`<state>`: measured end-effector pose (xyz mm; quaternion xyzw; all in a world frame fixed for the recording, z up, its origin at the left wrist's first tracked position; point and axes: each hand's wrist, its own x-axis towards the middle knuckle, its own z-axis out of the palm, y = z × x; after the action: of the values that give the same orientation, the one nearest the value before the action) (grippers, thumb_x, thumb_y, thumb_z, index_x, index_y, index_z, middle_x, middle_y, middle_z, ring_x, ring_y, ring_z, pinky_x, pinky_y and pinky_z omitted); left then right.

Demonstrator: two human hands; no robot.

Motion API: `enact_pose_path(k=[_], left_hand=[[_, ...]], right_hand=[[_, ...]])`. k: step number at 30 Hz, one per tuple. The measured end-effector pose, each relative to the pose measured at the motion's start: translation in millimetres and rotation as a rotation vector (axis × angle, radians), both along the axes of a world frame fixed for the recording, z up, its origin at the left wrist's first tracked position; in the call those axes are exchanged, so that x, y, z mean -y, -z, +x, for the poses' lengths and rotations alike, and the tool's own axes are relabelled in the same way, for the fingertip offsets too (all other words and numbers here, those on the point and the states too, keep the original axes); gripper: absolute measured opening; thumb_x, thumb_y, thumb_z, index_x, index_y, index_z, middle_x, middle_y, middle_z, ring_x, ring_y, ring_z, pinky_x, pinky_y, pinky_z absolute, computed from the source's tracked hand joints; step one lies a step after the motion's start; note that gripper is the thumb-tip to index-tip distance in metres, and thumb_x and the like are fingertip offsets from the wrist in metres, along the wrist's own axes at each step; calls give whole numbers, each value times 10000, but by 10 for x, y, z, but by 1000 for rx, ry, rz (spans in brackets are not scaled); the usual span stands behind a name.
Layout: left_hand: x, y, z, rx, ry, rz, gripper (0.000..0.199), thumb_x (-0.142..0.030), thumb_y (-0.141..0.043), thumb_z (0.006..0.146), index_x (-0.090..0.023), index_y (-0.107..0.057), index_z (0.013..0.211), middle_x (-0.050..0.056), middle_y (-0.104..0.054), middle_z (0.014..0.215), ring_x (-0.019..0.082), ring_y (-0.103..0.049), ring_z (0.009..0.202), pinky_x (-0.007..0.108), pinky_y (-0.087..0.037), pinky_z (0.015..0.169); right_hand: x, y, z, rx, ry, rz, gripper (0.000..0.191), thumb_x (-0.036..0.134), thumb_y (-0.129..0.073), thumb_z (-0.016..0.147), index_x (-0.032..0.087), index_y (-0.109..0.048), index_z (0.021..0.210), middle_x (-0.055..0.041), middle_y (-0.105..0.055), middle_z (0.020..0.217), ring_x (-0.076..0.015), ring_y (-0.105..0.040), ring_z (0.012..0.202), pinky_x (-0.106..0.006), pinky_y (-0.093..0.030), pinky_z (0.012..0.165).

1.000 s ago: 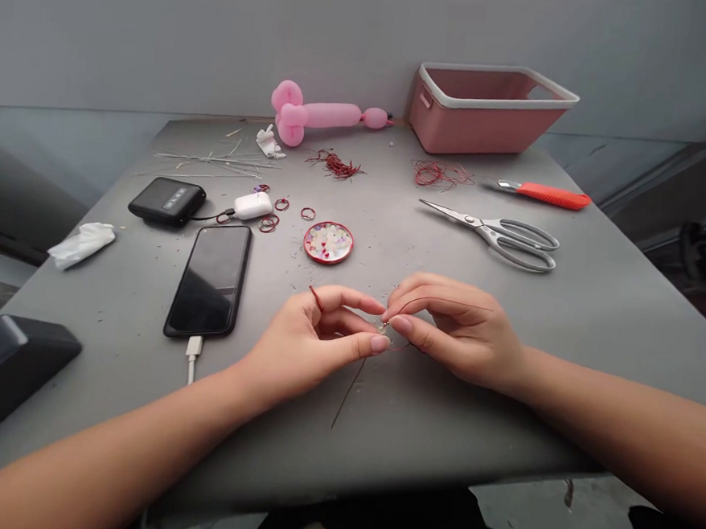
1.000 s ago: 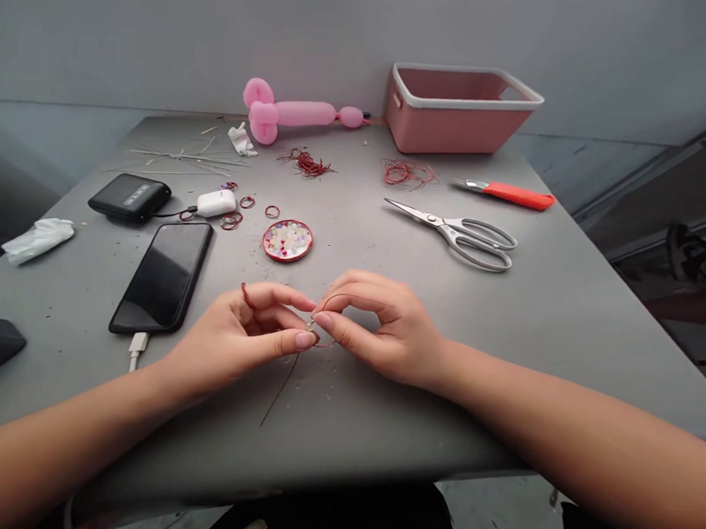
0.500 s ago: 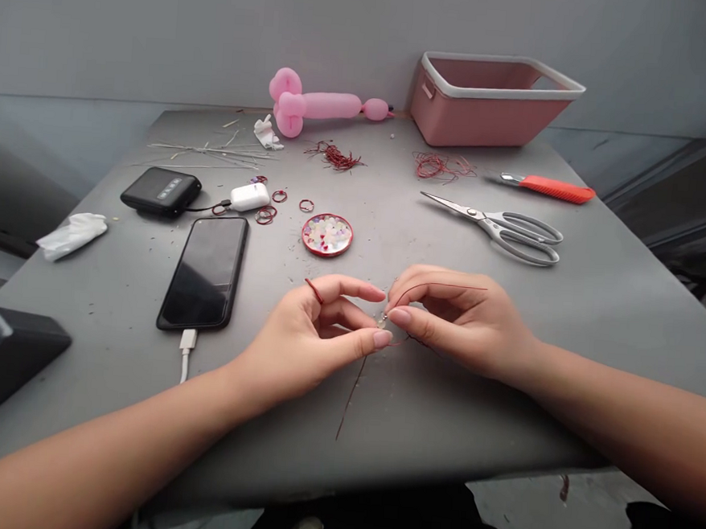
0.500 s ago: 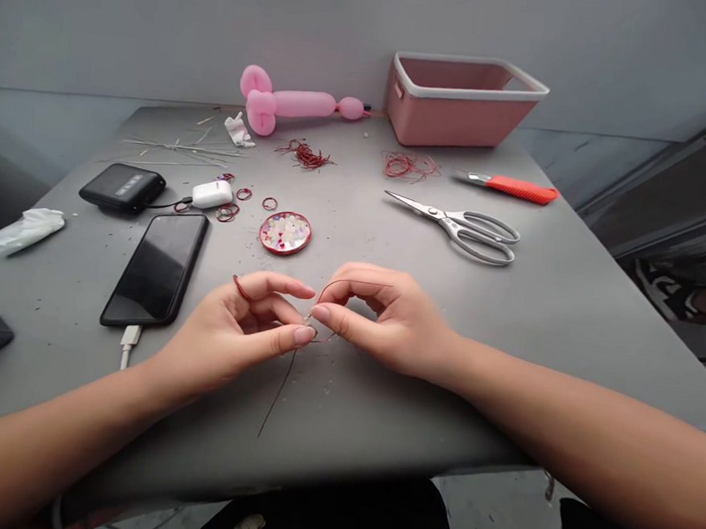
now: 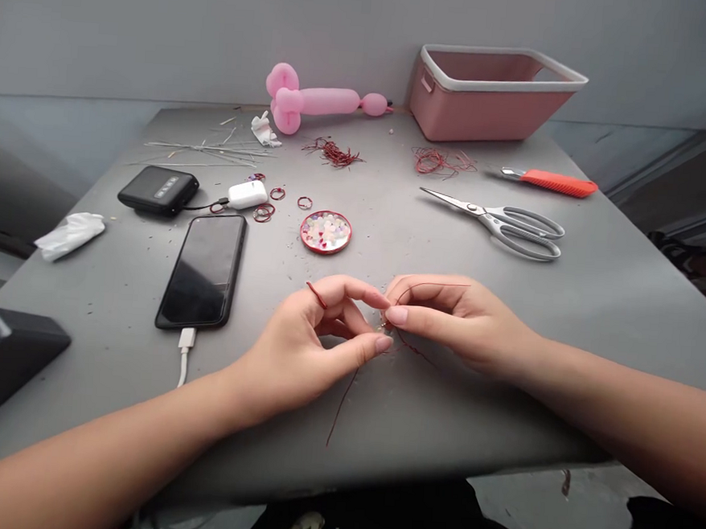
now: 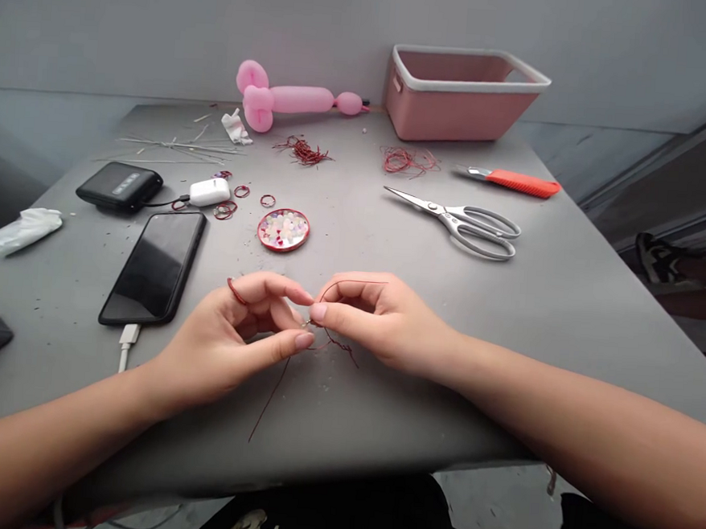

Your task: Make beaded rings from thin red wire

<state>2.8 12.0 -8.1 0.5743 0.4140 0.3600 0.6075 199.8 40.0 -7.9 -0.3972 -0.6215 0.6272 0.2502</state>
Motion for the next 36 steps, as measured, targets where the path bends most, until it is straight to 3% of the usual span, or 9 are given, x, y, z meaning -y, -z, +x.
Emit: enact_pose_path(k=[4, 9, 11, 17, 20, 25, 29, 36], left_hand=[[33, 10, -7, -10, 8, 144, 234, -173, -708, 812, -171, -586, 1011, -36, -669, 717, 86, -662, 715, 208, -540, 760], [71, 22, -12, -47, -3, 338, 221, -155, -689, 831, -181, -600, 1031, -10, -693, 766, 110, -669, 748, 249, -535, 802], [70, 11, -8, -47, -41, 297, 216, -183, -693, 833, -183, -594, 1025, -9, -688, 743, 120, -670, 734, 256, -539, 783], [37, -15, -4, -43, -138, 98, 266, -258, -722, 817, -200, -541, 1002, -31, -657, 704, 113, -665, 716, 225, -538, 736], [44, 8, -4, -43, -125, 160, 236, -239, -727, 807, -203, -527, 927, -32, -634, 727, 106, -654, 724, 217, -531, 728], [73, 43, 6, -68, -118, 278, 221, -212, -709, 808, -199, -488, 807, -26, -565, 759, 109, -634, 728, 233, -531, 713], [74, 51, 9, -110, -95, 315, 239, -215, -690, 819, -205, -456, 775, -14, -576, 745, 123, -621, 720, 268, -527, 726], [73, 51, -4, -154, -59, 351, 258, -218, -668, 837, -216, -421, 764, 9, -636, 759, 137, -625, 711, 283, -512, 700]], right_hand=[[2, 15, -11, -61, -6, -24, 290, 428, -687, 815, 167, -626, 702, -21, -569, 706, -134, -502, 703, -261, -399, 604], [28, 18, -21, -92, -22, 88, 271, 375, -595, 897, 162, -654, 741, -42, -650, 757, -141, -580, 728, -281, -470, 677], [40, -6, -15, -37, 19, 266, 302, 370, -553, 930, 172, -654, 725, -40, -657, 735, -140, -603, 706, -287, -491, 677], [46, -53, 43, 173, 161, 1184, 56, 175, -714, 812, 219, -683, 799, -34, -667, 697, -173, -605, 696, -362, -520, 705], [48, -30, 62, 265, 174, 1414, 158, 144, -720, 797, 244, -704, 919, -51, -696, 750, -214, -627, 777, -389, -533, 726], [65, 18, 62, 354, 189, 1518, 179, 183, -691, 830, 318, -696, 947, -17, -712, 799, -210, -645, 775, -380, -502, 674], [89, 28, 60, 379, 164, 1589, 203, 165, -688, 823, 304, -671, 971, -19, -711, 805, -215, -631, 770, -388, -478, 673], [140, 5, 67, 411, 144, 1474, 165, 178, -632, 867, 331, -658, 922, 9, -699, 764, -236, -624, 901, -430, -408, 785]])
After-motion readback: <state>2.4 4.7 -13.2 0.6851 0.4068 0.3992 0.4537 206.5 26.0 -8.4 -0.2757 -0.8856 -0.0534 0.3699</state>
